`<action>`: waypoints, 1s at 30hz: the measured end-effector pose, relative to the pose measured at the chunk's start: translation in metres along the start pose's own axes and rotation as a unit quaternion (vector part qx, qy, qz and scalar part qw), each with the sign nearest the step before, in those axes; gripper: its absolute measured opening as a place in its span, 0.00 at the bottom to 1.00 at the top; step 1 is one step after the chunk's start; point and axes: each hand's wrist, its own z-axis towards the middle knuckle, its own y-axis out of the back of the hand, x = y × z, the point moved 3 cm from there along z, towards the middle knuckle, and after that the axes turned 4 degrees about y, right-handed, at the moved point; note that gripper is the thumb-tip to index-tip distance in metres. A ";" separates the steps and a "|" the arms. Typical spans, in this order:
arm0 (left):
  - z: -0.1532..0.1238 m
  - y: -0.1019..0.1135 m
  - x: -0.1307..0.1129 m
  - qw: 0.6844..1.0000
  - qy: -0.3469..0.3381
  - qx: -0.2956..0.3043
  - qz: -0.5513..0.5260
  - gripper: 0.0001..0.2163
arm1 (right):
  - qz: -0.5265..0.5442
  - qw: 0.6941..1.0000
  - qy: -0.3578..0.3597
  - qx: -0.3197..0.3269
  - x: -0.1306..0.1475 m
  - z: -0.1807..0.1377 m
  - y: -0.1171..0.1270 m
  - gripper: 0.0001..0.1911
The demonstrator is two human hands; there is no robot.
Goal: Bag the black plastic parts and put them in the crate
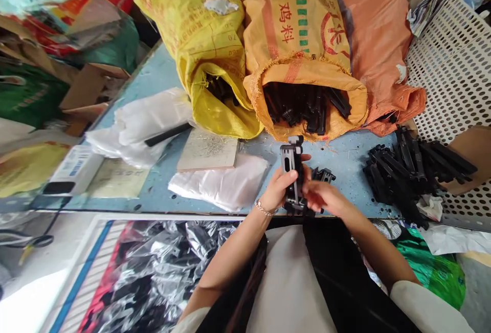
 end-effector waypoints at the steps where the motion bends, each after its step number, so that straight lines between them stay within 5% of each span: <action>1: -0.004 0.001 0.000 1.000 0.008 -0.024 0.016 0.33 | -0.044 0.996 0.040 -0.062 0.014 -0.004 0.014 0.24; 2: -0.008 0.002 0.000 0.998 0.020 -0.045 0.038 0.30 | -0.123 0.979 0.099 -0.127 0.031 -0.008 0.026 0.21; 4: -0.014 0.001 0.002 0.993 0.047 -0.073 0.083 0.25 | -0.336 0.897 0.209 -0.198 0.066 -0.015 0.039 0.19; 7: -0.019 -0.003 0.008 0.986 0.083 -0.093 0.114 0.20 | -0.572 0.752 0.290 -0.154 0.097 -0.007 0.037 0.17; 10: -0.019 -0.006 0.011 0.980 0.099 -0.118 0.123 0.19 | -0.654 0.692 0.295 -0.084 0.097 0.014 0.037 0.19; 16: -0.011 0.006 -0.010 0.974 0.055 -0.194 0.099 0.22 | -0.616 0.739 0.268 -0.047 0.064 0.021 0.019 0.21; 20: -0.008 0.016 -0.018 0.973 0.068 -0.212 0.064 0.24 | -0.638 0.681 0.360 -0.006 0.055 -0.002 -0.012 0.17; 22: -0.007 0.016 -0.014 0.975 0.077 -0.204 0.047 0.23 | -0.641 0.674 0.366 0.011 0.052 -0.006 -0.019 0.16; 24: -0.007 0.013 -0.007 0.977 0.094 -0.188 0.034 0.22 | -0.611 0.711 0.347 0.042 0.049 -0.006 -0.022 0.18; 27: -0.013 0.007 0.003 0.978 0.121 -0.163 0.040 0.22 | -0.472 0.843 0.248 0.072 0.036 -0.004 -0.022 0.22; 30: -0.030 0.004 -0.001 0.967 0.014 -0.221 0.127 0.23 | -0.309 0.938 0.132 0.084 0.020 -0.004 -0.025 0.28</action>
